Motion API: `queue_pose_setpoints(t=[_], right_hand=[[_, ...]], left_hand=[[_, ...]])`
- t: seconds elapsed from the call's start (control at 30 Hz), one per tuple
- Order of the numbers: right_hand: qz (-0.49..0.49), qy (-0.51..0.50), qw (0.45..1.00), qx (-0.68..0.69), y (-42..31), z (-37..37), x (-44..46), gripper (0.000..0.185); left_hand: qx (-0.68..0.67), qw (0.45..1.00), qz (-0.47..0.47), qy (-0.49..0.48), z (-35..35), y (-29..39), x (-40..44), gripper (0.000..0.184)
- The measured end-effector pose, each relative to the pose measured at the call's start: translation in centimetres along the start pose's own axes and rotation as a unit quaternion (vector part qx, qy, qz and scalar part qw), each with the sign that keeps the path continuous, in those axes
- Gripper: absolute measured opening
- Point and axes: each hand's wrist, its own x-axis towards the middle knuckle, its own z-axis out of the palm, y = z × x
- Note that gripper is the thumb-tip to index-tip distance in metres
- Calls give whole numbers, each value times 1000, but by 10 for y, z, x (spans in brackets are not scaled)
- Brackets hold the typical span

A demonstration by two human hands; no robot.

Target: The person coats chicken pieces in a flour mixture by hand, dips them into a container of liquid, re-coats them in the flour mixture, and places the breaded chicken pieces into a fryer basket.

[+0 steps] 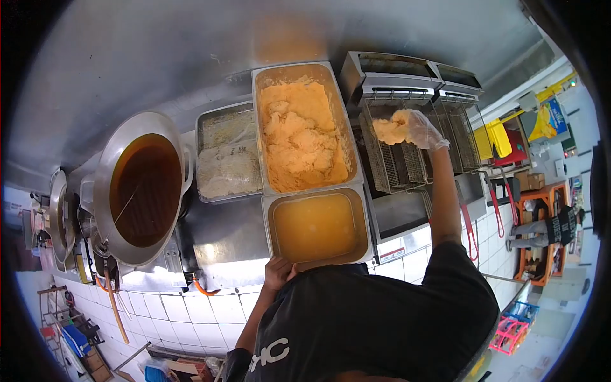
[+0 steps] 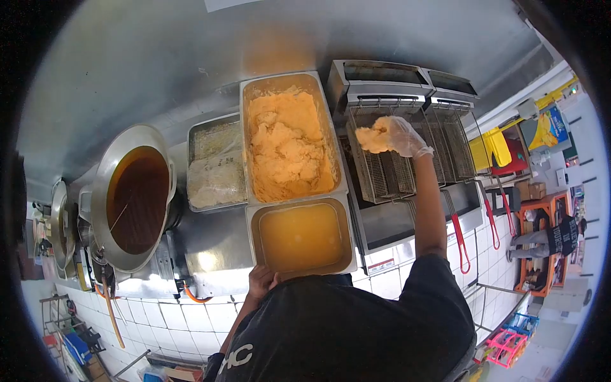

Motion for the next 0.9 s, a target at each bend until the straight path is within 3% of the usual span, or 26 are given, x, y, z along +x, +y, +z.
queue_pose_setpoints(t=[0.13, 0.2, 0.23, 0.27, 0.33, 0.37, 0.4, 0.43, 0.47, 0.53, 0.57, 0.63, 0.73, 0.87, 0.9], right_hand=[[-32, -25, 974, -223, 159, 74, 12, 29], [44, 40, 981, -187, 127, 80, 18, 30], [126, 106, 975, -151, 118, 86, 25, 32], [119, 106, 976, -150, 109, 91, 34, 32], [5, 219, 975, -37, 93, 108, 56, 32], [-19, 156, 946, 284, 75, 122, 68, 31], [-7, 105, 812, 574, 56, 136, 80, 31], [-109, 106, 927, 343, 22, 141, 82, 28], [-204, 158, 961, 100, -16, 145, 84, 29], [-82, -20, 988, 126, -27, 187, 109, 33], [-118, -45, 988, -86, -49, 196, 119, 33], [-39, -78, 977, -193, -40, 248, 151, 22], [-18, -92, 979, -181, -22, 316, 206, 22], [14, -201, 949, -241, -86, 268, 206, 20], [-13, -277, 921, -274, -101, 249, 199, 21]], left_hand=[[11, 999, 16, 31, 2, 0, 1, 19], [18, 1000, 7, 12, 2, -1, -2, 18], [23, 1000, 5, 16, 1, -1, -2, 18], [18, 999, 17, 23, 0, -1, 0, 19], [17, 999, 27, 33, 0, 0, 2, 19], [12, 999, 17, 26, 0, 1, 2, 19], [5, 1000, 9, 18, -1, 1, 2, 19], [6, 1000, 8, 17, 0, 0, 2, 19], [5, 1000, 6, 18, 1, -1, 1, 19], [5, 1000, 0, 19, 1, 0, -1, 19], [1, 1000, 1, 18, 0, 1, 0, 20], [-2, 1000, 3, 19, 0, 2, 1, 20], [10, 999, 22, 39, 3, -2, 5, 20], [-8, 998, 22, 57, 0, -1, 3, 18], [-12, 999, 17, 47, 1, -1, 2, 18]])
